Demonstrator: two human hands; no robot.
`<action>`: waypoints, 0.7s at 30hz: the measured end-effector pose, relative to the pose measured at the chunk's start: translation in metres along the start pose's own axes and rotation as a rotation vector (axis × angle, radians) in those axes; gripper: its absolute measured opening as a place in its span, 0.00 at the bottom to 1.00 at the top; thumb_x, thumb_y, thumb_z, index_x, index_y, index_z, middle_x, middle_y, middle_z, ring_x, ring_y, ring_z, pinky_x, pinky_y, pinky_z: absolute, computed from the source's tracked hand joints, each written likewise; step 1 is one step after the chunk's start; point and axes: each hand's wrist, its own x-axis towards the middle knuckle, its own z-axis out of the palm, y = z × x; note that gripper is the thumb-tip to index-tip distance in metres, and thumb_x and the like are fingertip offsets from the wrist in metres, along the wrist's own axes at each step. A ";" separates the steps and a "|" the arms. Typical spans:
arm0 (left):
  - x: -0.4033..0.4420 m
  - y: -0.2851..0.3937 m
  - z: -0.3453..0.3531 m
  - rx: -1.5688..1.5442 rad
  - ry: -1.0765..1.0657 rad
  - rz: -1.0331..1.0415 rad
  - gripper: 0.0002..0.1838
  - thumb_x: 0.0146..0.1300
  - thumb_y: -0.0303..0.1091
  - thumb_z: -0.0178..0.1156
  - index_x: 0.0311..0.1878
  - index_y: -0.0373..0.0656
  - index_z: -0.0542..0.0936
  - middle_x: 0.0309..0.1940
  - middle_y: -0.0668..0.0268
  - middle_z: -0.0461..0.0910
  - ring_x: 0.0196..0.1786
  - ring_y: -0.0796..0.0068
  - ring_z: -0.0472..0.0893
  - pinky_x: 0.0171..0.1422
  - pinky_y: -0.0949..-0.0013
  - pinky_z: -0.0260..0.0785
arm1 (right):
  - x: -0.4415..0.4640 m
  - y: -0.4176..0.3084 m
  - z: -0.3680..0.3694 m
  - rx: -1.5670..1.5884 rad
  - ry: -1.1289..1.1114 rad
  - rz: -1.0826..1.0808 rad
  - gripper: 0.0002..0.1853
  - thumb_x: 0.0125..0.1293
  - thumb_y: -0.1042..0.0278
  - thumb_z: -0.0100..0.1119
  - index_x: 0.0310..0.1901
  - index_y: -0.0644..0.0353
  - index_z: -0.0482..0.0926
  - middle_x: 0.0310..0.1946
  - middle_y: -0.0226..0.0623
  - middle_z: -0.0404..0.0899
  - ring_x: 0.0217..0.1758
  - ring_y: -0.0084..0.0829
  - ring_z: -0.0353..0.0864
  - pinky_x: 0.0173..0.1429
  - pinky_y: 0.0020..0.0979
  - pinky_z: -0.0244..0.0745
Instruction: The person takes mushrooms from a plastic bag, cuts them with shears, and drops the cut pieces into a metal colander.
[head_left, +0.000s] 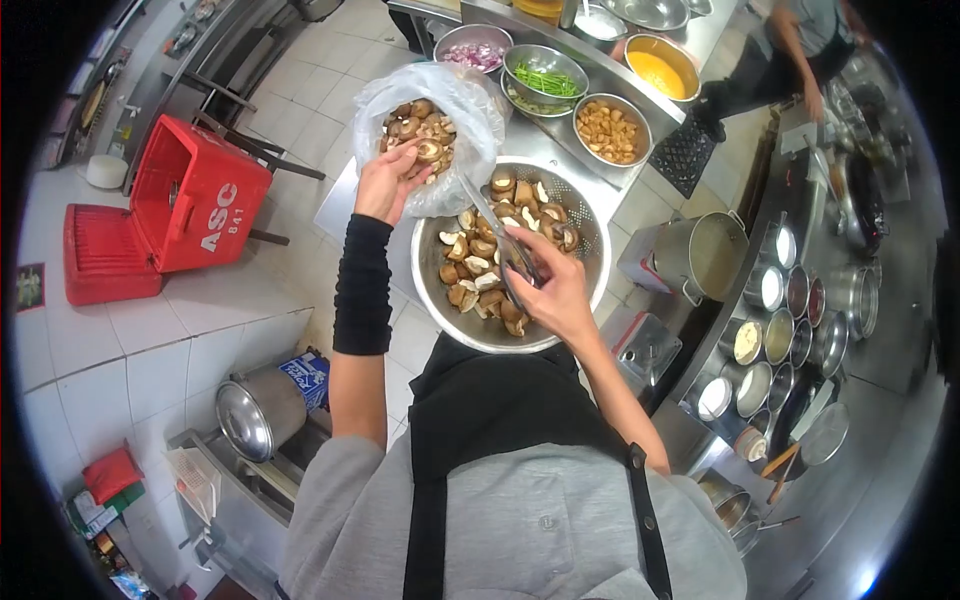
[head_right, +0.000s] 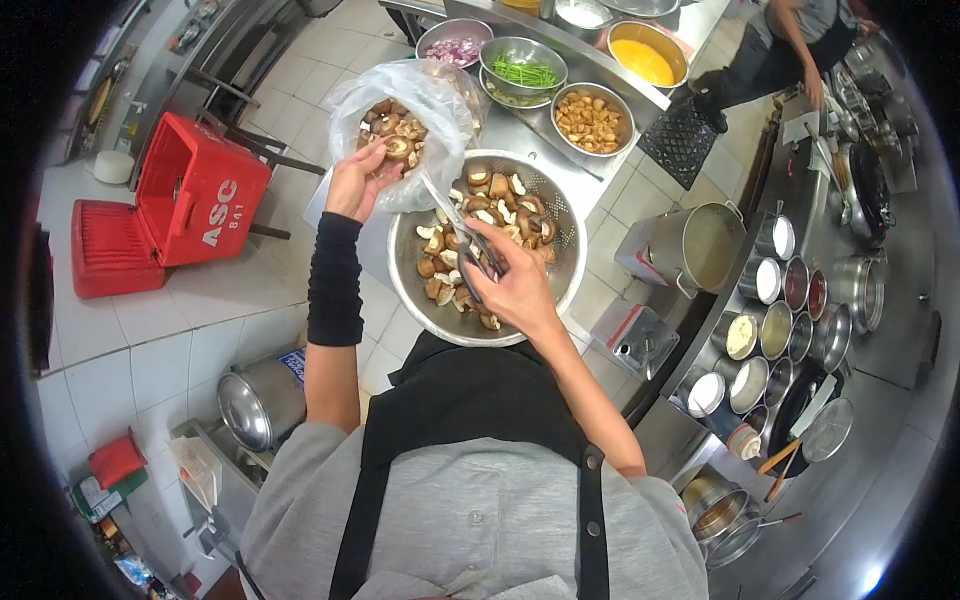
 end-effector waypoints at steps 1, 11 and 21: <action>-0.008 0.001 -0.003 -0.104 -0.045 -0.014 0.19 0.79 0.29 0.52 0.68 0.33 0.75 0.63 0.57 0.78 0.62 0.67 0.80 0.68 0.62 0.77 | 0.009 -0.007 0.002 -0.069 -0.025 -0.034 0.27 0.60 0.70 0.69 0.64 0.53 0.82 0.24 0.29 0.78 0.24 0.18 0.71 0.32 0.25 0.69; -0.041 -0.012 -0.009 -0.098 0.034 0.091 0.19 0.79 0.33 0.56 0.62 0.25 0.77 0.58 0.56 0.82 0.58 0.68 0.83 0.67 0.63 0.76 | 0.057 -0.017 0.020 -0.378 -0.167 -0.158 0.27 0.59 0.61 0.72 0.61 0.53 0.83 0.37 0.47 0.88 0.27 0.34 0.83 0.40 0.37 0.80; -0.035 -0.019 -0.013 0.002 0.042 0.011 0.17 0.76 0.26 0.57 0.60 0.22 0.76 0.57 0.55 0.82 0.57 0.67 0.82 0.67 0.64 0.78 | 0.096 -0.004 0.019 -0.345 -0.322 -0.049 0.23 0.63 0.64 0.69 0.60 0.56 0.86 0.20 0.40 0.81 0.22 0.23 0.75 0.34 0.31 0.72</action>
